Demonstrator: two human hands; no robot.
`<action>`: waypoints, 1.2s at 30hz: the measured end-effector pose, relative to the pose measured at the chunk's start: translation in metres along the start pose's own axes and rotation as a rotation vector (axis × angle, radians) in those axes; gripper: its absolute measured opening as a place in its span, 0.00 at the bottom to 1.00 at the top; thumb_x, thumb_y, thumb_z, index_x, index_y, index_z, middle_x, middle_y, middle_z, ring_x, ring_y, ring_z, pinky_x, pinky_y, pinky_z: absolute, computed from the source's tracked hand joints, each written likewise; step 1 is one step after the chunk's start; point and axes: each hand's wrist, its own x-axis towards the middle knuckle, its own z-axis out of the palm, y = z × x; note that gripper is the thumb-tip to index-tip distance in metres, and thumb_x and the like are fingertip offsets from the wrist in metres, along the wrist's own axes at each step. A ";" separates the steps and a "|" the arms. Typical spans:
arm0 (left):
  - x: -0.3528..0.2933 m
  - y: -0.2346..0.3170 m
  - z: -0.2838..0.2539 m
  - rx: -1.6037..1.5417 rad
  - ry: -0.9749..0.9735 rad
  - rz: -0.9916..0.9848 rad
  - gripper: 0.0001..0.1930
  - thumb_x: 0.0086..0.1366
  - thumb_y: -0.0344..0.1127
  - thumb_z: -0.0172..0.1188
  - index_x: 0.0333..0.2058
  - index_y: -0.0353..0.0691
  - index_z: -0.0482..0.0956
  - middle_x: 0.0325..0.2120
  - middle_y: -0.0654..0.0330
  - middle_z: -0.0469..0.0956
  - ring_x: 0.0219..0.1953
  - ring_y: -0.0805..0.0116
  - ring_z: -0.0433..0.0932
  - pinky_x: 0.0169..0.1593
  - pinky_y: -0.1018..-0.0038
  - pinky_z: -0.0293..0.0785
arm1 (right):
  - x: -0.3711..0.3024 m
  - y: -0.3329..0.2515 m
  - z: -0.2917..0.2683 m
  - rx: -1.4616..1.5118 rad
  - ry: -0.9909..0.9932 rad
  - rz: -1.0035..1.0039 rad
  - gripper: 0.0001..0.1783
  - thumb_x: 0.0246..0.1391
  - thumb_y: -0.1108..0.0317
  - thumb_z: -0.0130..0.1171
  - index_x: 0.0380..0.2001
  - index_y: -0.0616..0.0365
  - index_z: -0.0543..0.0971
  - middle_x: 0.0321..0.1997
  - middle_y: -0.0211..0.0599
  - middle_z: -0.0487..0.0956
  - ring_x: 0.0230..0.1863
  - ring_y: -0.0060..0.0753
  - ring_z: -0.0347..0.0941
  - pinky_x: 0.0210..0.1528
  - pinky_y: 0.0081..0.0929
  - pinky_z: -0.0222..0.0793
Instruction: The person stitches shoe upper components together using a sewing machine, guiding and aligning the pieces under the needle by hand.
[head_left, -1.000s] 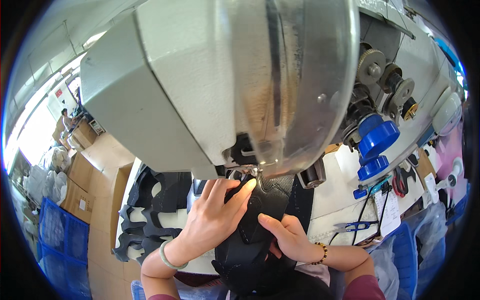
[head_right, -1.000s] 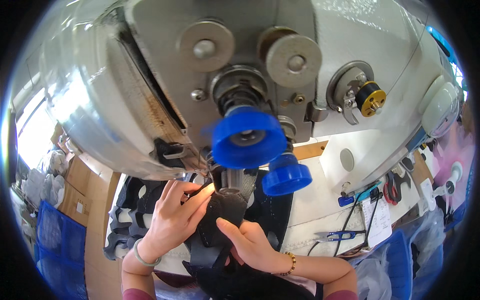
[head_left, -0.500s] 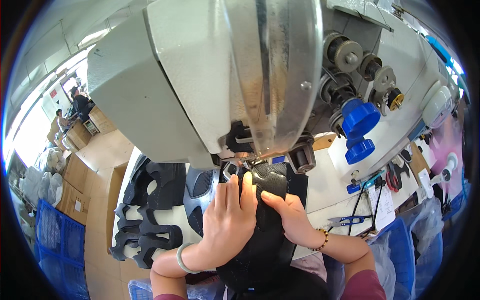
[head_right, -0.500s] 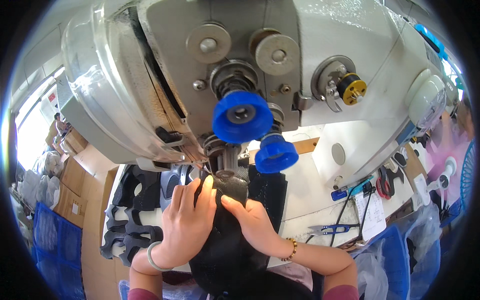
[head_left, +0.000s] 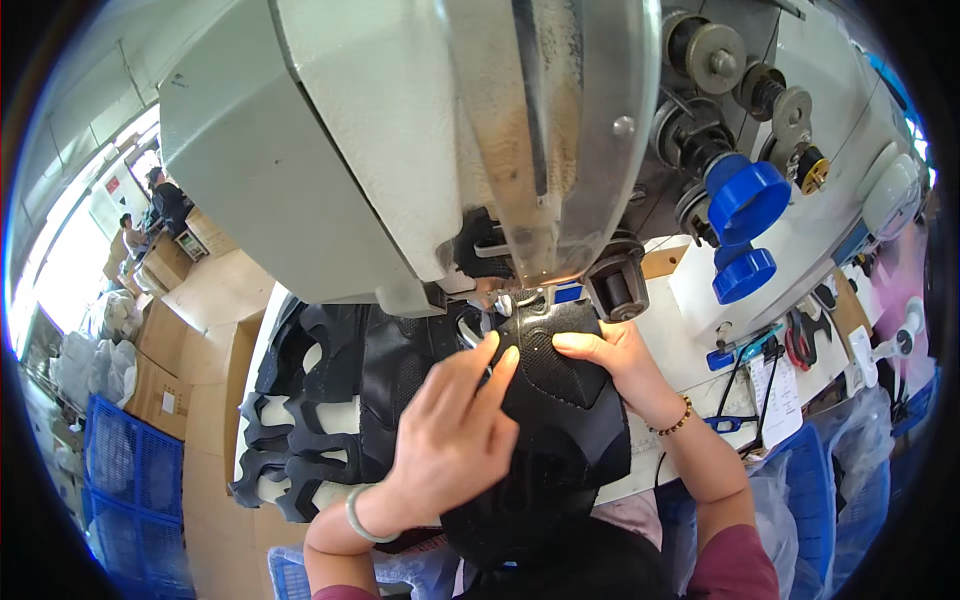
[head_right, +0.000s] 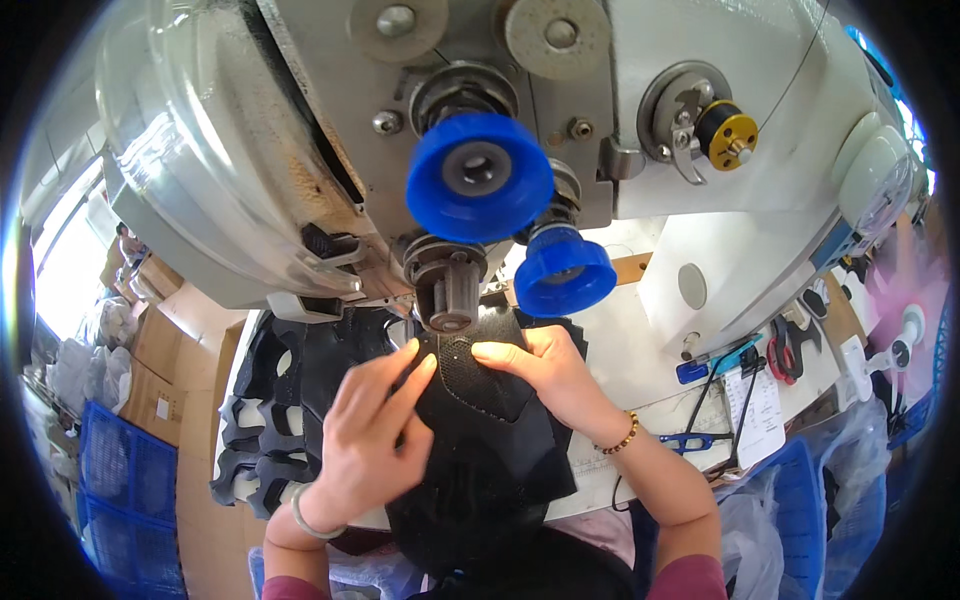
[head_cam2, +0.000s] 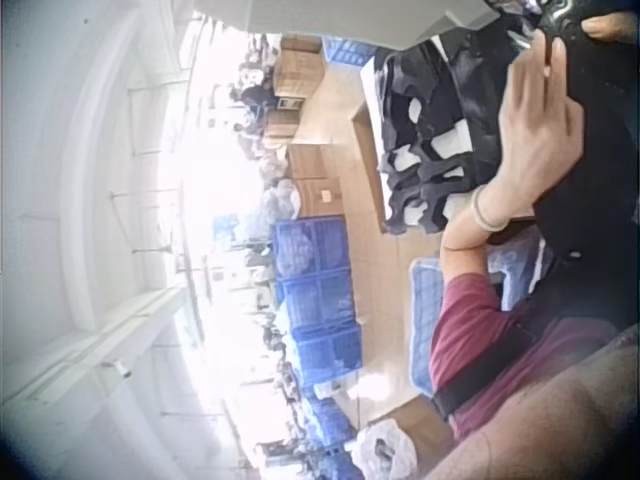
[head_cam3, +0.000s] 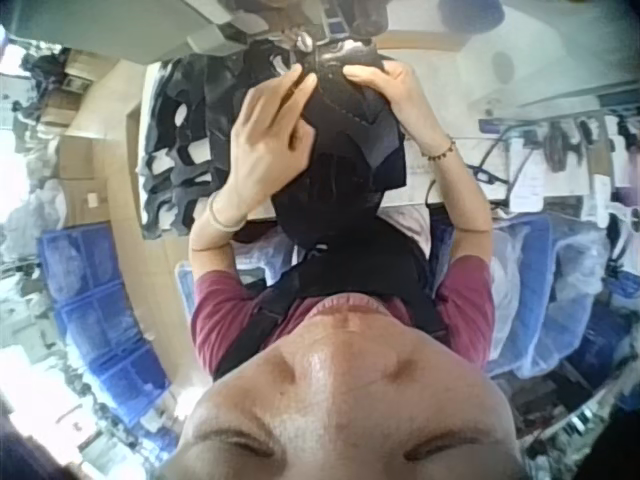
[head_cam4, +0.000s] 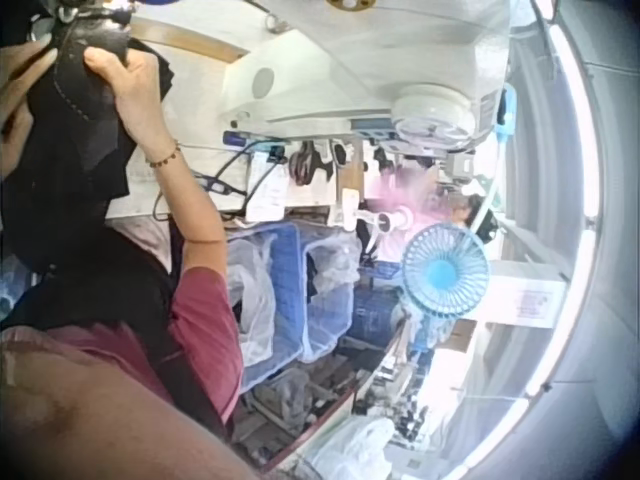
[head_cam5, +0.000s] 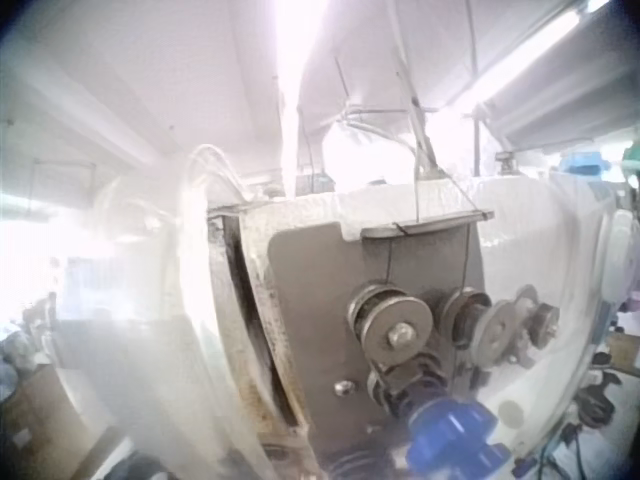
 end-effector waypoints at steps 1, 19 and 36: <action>0.001 -0.010 -0.001 -0.063 -0.036 -0.005 0.25 0.40 0.17 0.52 0.43 0.36 0.78 0.44 0.52 0.72 0.44 0.53 0.73 0.48 0.64 0.71 | 0.000 0.001 -0.002 0.030 0.012 0.033 0.12 0.54 0.69 0.57 0.37 0.68 0.79 0.35 0.32 0.80 0.36 0.16 0.74 0.39 0.14 0.69; -0.013 -0.051 0.030 -0.026 0.255 0.576 0.14 0.43 0.21 0.64 0.33 0.33 0.82 0.35 0.58 0.76 0.41 0.61 0.77 0.45 0.72 0.81 | -0.022 -0.022 -0.040 -0.087 -0.162 0.301 0.17 0.58 0.62 0.54 0.19 0.57 0.66 0.09 0.31 0.69 0.07 0.22 0.69 0.06 0.13 0.58; -0.004 -0.045 0.008 0.048 0.124 0.669 0.13 0.45 0.21 0.62 0.34 0.31 0.81 0.34 0.58 0.77 0.39 0.63 0.78 0.44 0.75 0.80 | -0.022 -0.025 -0.029 -0.088 -0.094 0.251 0.16 0.56 0.65 0.57 0.17 0.55 0.69 0.09 0.24 0.67 0.06 0.17 0.66 0.06 0.11 0.52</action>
